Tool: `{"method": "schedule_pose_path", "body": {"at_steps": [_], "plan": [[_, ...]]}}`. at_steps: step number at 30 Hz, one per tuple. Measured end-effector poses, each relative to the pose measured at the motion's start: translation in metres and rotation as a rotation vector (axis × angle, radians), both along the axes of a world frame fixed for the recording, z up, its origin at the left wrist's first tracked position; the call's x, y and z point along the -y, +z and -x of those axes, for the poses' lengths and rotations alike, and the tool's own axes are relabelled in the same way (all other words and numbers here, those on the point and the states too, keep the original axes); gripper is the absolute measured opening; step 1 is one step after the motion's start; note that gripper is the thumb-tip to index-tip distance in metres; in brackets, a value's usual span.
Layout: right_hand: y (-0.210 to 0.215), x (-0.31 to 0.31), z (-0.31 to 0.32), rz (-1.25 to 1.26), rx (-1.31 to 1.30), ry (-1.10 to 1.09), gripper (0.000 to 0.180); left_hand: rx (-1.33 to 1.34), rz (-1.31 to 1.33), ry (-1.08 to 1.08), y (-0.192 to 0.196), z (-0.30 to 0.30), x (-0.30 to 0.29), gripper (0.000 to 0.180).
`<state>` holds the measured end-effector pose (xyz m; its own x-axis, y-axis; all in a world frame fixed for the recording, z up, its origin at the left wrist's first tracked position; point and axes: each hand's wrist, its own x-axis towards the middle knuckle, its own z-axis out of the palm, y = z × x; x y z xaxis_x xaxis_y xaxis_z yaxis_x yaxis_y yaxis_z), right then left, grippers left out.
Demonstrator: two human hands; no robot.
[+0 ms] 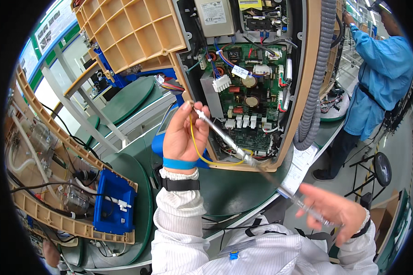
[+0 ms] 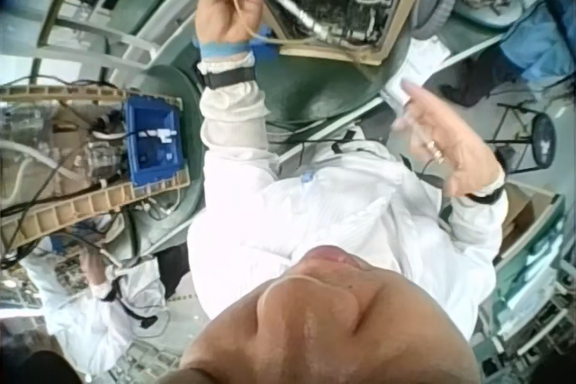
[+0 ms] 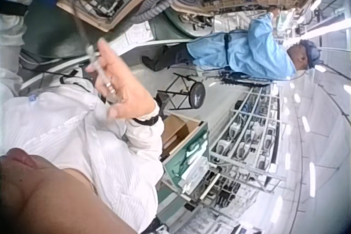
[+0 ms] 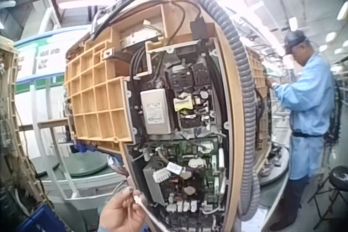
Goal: Connecting wire harnesses and securing connectors within an industrial electronic assembly unit.
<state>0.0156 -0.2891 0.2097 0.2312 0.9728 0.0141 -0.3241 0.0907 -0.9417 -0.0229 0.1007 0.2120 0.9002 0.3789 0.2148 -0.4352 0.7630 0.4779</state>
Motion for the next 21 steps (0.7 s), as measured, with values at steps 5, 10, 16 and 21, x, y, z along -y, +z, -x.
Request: {"method": "schedule_pose_path", "body": {"at_steps": [5,10,16,21], "plan": [[-0.005,-0.02,0.004,0.179,-0.563,0.234,0.099,-0.037,-0.084,-0.033,-0.026,0.006,0.012,0.013],[0.026,-0.093,0.003,0.213,0.185,-0.092,0.061,0.069,-0.214,-0.171,-0.031,0.011,0.04,0.006],[0.029,-0.139,0.004,-0.053,0.731,-0.164,0.055,0.028,-0.312,-0.217,-0.03,0.04,0.057,0.013],[0.023,-0.157,0.002,-0.049,0.801,-0.184,0.054,-0.113,-0.454,-0.076,-0.022,0.048,0.042,0.013]]}}
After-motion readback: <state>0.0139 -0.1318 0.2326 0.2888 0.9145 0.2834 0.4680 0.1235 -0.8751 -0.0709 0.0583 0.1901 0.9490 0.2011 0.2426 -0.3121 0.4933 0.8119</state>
